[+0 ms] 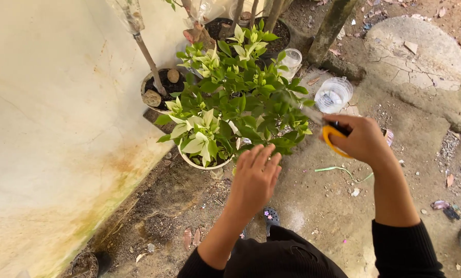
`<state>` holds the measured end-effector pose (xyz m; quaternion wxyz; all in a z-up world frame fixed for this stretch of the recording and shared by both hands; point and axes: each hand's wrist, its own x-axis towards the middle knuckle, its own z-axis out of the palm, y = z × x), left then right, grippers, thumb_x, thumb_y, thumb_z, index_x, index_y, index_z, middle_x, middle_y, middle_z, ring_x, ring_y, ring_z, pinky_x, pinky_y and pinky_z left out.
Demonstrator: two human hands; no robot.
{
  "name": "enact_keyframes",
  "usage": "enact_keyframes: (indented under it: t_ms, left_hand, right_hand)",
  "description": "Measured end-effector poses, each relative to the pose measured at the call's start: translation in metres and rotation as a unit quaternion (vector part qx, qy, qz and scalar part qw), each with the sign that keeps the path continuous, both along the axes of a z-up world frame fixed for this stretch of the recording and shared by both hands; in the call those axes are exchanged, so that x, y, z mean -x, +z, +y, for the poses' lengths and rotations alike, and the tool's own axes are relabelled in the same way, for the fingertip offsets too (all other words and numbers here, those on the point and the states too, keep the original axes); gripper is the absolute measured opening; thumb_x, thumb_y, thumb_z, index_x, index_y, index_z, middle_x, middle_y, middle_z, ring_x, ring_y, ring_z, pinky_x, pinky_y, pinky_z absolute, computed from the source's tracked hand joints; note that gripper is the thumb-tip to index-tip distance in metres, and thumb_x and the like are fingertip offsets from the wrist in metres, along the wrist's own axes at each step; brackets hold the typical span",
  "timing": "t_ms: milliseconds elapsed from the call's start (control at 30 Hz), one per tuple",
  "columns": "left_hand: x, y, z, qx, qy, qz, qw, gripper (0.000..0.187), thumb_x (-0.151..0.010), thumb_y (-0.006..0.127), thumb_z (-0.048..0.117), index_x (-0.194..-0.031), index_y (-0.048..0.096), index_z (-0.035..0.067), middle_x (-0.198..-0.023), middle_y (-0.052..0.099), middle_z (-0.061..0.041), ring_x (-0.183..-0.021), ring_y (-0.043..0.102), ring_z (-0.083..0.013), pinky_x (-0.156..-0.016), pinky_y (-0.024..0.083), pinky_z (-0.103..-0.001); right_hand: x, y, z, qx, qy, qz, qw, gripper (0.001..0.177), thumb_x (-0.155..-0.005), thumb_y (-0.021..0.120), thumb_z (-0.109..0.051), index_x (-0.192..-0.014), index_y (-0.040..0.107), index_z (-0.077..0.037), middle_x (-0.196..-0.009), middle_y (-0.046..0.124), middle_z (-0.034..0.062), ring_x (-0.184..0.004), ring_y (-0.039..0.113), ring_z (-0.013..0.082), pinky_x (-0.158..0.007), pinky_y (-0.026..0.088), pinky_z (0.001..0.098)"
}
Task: Trimming branches and leaves from a potted bougainvillea plant using scissors.
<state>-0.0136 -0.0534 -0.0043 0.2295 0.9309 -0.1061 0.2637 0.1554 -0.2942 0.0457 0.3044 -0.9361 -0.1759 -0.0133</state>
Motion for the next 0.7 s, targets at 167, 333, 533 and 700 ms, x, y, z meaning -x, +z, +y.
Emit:
enact_keyframes:
  t_ms: [167, 333, 533, 700]
  left_hand:
    - [0.012, 0.0, -0.031, 0.044, -0.061, 0.004, 0.997, 0.031, -0.099, 0.067, 0.019, -0.126, 0.069, 0.003, -0.14, 0.062, -0.015, -0.132, 0.055, -0.0336, -0.113, 0.042, -0.049]
    - [0.01, -0.004, -0.047, 0.062, -0.086, 0.01, 0.994, 0.03, -0.098, 0.068, 0.016, -0.124, 0.068, 0.001, -0.139, 0.061, -0.014, -0.132, 0.054, -0.0337, -0.11, 0.044, -0.049]
    - [0.008, -0.01, -0.058, 0.071, -0.091, 0.01, 0.993, 0.028, -0.1, 0.068, 0.018, -0.123, 0.069, 0.003, -0.14, 0.061, -0.013, -0.133, 0.053, -0.0325, -0.111, 0.043, -0.049]
    - [0.007, -0.017, -0.063, 0.068, -0.084, 0.012, 0.994, 0.03, -0.098, 0.068, 0.019, -0.125, 0.069, 0.005, -0.139, 0.061, -0.011, -0.133, 0.053, -0.0322, -0.111, 0.043, -0.049]
  right_hand:
    - [0.022, -0.007, -0.015, 0.053, -0.022, 0.057, 0.997, 0.043, -0.078, 0.086, -0.026, -0.119, 0.079, -0.016, -0.087, 0.078, 0.013, -0.072, 0.071, 0.0172, -0.072, 0.056, 0.0322]
    - [0.045, -0.008, -0.017, -0.021, -0.083, -0.023, 0.996, 0.043, -0.082, 0.085, -0.026, -0.123, 0.076, -0.014, -0.093, 0.077, 0.0117, -0.075, 0.069, 0.0192, -0.074, 0.055, 0.0334]
    - [0.048, -0.004, -0.012, 0.058, 0.064, 0.01, 0.996, 0.042, -0.077, 0.083, -0.02, -0.118, 0.08, -0.017, -0.095, 0.078, 0.0115, -0.075, 0.072, 0.0201, -0.073, 0.057, 0.0332]
    - [0.04, -0.006, -0.03, 0.027, -0.058, -0.043, 0.997, 0.042, -0.083, 0.085, -0.022, -0.123, 0.077, -0.011, -0.094, 0.076, 0.013, -0.075, 0.071, 0.0185, -0.074, 0.056, 0.0328]
